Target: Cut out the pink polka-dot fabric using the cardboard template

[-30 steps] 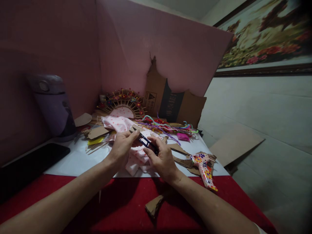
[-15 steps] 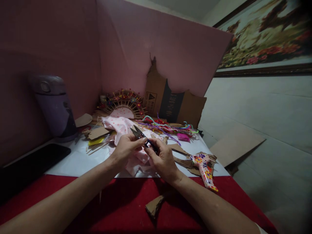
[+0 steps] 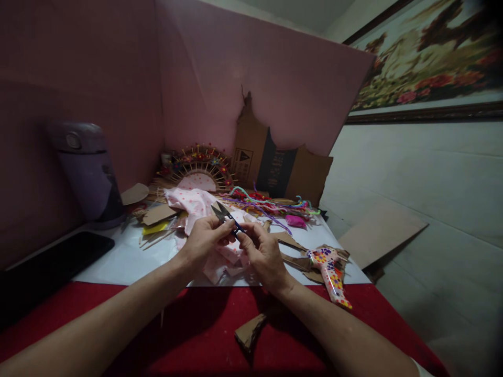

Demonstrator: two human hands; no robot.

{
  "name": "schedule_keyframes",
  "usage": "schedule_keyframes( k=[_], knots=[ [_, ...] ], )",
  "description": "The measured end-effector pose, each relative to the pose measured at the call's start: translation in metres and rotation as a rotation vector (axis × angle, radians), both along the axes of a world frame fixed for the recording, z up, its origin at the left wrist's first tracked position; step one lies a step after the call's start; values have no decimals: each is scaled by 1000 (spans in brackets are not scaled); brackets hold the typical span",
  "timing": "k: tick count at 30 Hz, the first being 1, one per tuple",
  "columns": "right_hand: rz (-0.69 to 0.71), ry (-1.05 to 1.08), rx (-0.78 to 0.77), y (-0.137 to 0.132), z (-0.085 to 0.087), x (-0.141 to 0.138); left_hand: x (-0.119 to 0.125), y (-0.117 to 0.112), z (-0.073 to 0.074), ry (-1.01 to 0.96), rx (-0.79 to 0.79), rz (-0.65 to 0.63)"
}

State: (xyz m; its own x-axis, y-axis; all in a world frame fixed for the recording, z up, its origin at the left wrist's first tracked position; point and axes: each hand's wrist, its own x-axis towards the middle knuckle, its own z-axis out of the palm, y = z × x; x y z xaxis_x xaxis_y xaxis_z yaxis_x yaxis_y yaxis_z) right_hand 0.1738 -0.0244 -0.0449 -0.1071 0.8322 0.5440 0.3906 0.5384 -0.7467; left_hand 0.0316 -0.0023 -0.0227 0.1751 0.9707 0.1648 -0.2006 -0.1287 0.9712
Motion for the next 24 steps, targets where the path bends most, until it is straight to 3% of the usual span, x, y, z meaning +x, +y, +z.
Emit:
schedule_keyframes(
  k=[5, 13, 24],
  knots=[
    [-17, -28, 29, -1, 1, 0, 0, 0, 0, 9, 33, 46],
    [-26, -53, 29, -4, 5, -1, -1, 1, -5, 30, 18, 7],
    [-17, -93, 48, -5, 4, -1, -2, -2, 0, 34, 45, 26]
  ],
)
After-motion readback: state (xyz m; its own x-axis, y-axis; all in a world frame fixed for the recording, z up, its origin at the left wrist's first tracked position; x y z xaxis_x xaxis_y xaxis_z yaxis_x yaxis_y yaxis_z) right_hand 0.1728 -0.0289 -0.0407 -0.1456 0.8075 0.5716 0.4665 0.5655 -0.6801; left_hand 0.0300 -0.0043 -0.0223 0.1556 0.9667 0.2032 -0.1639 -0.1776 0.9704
